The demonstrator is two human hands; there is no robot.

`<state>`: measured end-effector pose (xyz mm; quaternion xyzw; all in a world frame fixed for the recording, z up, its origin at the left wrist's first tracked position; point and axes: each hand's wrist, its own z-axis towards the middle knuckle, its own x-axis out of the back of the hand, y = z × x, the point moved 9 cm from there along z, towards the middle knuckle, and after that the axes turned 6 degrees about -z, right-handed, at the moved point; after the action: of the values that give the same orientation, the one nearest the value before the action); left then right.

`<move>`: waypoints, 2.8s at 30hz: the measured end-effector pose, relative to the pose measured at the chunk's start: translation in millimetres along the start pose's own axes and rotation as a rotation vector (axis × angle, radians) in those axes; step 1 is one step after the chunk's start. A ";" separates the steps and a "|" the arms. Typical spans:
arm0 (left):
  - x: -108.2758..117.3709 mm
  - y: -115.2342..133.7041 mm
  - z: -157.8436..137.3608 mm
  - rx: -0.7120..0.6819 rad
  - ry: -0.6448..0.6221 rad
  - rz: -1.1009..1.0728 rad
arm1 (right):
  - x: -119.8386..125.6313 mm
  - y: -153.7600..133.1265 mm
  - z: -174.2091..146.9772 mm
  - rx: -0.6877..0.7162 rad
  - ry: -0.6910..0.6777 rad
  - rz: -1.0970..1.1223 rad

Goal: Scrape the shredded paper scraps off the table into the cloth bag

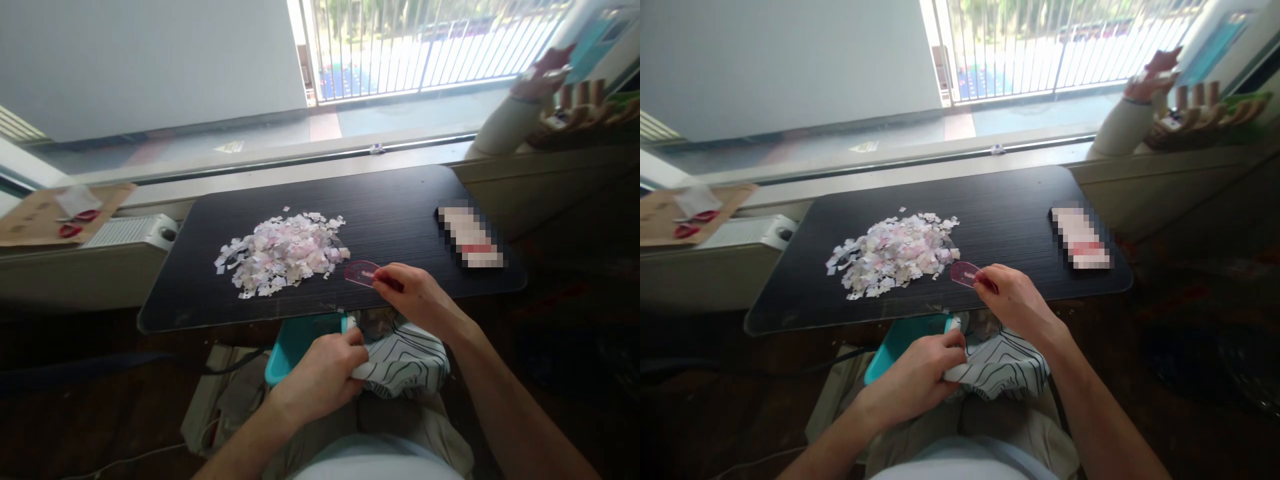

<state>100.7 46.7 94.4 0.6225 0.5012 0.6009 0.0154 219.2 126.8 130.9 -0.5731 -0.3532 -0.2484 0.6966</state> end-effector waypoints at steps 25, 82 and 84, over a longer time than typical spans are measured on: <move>-1.5 -29.4 -28.2 0.136 0.149 -0.156 | -20.6 5.5 27.4 -0.113 0.019 -0.118; -11.2 17.5 -8.3 0.003 0.020 0.079 | -3.5 2.0 0.0 -0.103 0.035 -0.267; -11.6 17.3 -8.0 0.002 0.021 0.079 | -5.1 3.9 -0.6 -0.114 0.007 -0.261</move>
<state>107.7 25.9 98.9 0.6355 0.4769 0.6070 -0.0139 219.0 126.8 124.4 -0.5600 -0.4077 -0.3583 0.6260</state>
